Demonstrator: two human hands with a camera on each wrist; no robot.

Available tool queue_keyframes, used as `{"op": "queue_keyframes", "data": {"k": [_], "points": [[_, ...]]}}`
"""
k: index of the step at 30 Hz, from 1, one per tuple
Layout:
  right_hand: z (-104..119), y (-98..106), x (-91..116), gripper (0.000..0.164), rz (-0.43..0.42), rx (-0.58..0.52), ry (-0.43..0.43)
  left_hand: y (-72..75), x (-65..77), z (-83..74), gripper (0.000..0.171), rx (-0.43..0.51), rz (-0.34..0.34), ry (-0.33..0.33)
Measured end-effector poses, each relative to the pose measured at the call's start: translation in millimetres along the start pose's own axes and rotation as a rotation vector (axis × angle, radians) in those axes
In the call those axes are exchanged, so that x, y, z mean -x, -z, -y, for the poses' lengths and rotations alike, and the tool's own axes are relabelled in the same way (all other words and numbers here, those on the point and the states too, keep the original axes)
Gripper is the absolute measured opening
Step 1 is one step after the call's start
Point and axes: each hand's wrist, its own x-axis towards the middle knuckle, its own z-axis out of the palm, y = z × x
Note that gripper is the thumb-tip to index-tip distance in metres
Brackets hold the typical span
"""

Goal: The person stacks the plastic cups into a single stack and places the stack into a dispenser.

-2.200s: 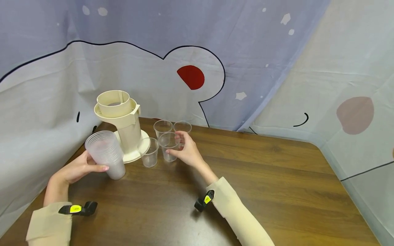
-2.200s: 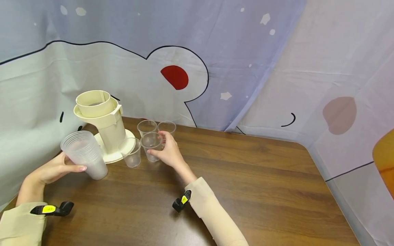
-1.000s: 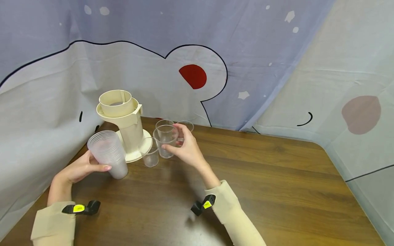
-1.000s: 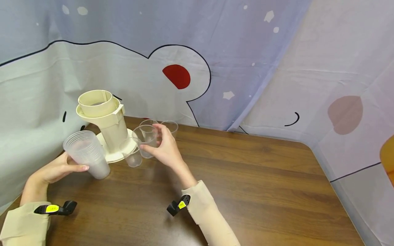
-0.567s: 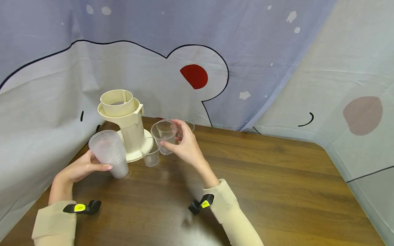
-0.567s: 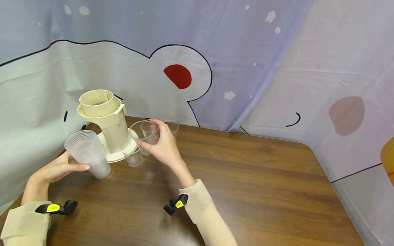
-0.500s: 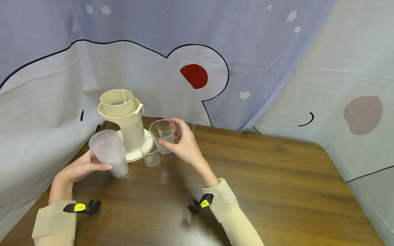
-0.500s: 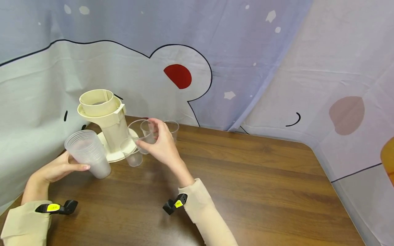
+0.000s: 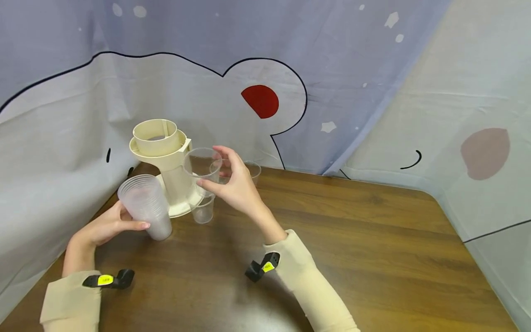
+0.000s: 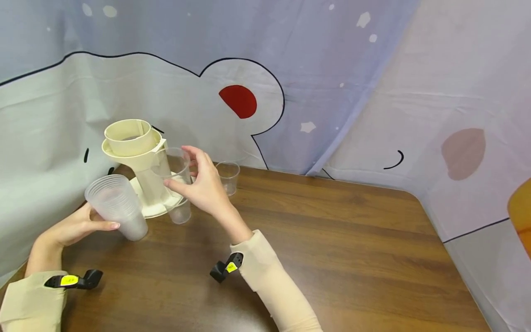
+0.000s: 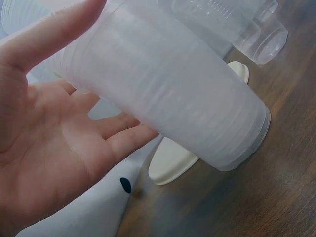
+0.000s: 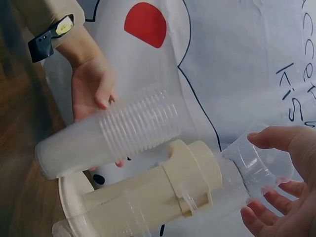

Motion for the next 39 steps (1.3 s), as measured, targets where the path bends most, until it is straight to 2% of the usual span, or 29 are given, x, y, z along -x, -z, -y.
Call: {"op": "queue_keyframes", "data": {"k": [4,15,19,30,35,39], "points": [[5.2,-3.4,-5.1,0.072,0.019,-0.012,0.009,0.9,-0.7,-0.3,0.074,-0.011,-0.001,-0.013],[19.4,-16.8,-16.9,0.074,0.063,-0.063,0.041,2.9,-3.8,1.2,0.071,0.044,0.01,-0.071],[22.3,-22.1,-21.2,0.073,0.079,-0.09,0.049,1.6,-4.1,1.3,0.073,0.062,0.015,-0.104],[29.1,-31.8,-29.9,0.074,0.077,-0.069,0.077,1.0,-7.5,4.9,0.086,0.092,0.015,-0.164],[32.4,-36.7,-33.1,0.073,0.074,-0.068,0.096,0.5,-7.7,4.7,0.075,0.17,-0.011,-0.191],[36.2,-39.9,-34.1,0.073,0.07,-0.076,0.109,1.1,-7.8,3.4,0.069,0.177,-0.035,-0.188]]}}
